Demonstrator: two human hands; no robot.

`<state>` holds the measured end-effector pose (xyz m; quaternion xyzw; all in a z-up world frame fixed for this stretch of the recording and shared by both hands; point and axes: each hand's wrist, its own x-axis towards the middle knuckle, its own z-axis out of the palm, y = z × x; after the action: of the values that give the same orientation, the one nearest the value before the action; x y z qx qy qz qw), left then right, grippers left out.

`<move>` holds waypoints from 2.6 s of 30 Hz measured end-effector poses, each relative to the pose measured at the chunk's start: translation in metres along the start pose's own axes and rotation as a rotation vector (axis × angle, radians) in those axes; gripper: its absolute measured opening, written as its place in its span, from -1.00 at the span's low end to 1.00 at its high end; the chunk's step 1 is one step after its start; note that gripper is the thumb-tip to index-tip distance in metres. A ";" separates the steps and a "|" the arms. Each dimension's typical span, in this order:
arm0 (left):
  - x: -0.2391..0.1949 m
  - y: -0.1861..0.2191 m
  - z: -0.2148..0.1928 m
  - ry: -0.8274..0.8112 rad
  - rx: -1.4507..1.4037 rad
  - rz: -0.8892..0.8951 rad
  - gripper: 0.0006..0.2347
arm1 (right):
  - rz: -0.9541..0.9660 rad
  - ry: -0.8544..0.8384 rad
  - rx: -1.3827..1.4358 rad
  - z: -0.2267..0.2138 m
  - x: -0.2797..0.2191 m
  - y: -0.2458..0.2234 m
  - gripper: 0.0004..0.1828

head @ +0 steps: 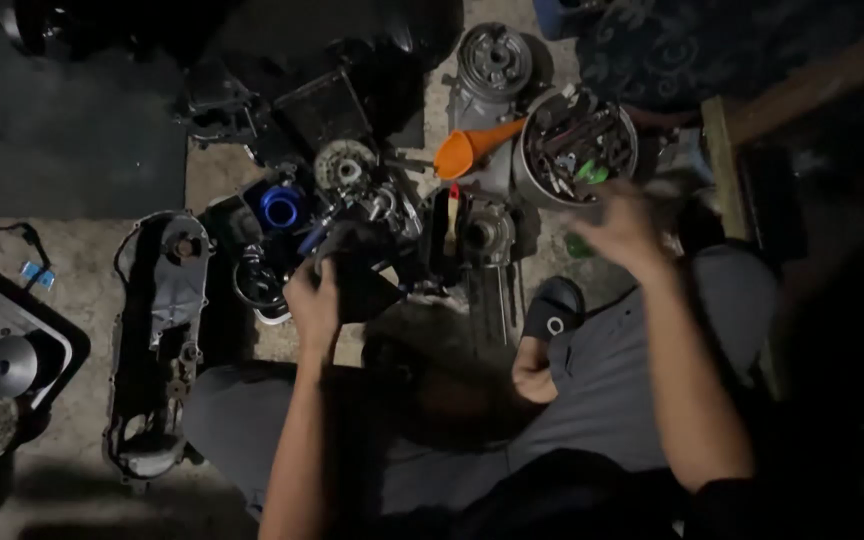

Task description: Cleaning and repairing motorcycle engine components using a brush and a screwdriver

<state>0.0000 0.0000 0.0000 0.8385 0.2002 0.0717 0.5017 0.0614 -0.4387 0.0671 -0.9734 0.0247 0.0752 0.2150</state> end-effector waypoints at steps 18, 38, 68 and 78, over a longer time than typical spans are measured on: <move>0.051 -0.029 0.033 0.132 -0.017 -0.066 -0.69 | 0.437 -0.267 -0.255 0.135 0.093 0.167 -0.42; 0.037 -0.004 0.055 0.307 0.042 0.227 -0.63 | 0.298 0.021 0.282 0.190 0.075 0.124 -0.32; 0.015 -0.113 0.303 -0.243 0.995 0.252 -0.72 | -0.119 -0.343 0.049 0.058 0.031 -0.005 -0.09; 0.027 -0.132 0.325 -0.256 0.830 0.250 -0.71 | -0.121 -0.571 -0.248 0.068 0.049 -0.032 0.15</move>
<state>0.0942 -0.1979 -0.2747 0.9885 0.0457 -0.0589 0.1313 0.1031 -0.3817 0.0123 -0.9315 -0.1041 0.3349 0.0969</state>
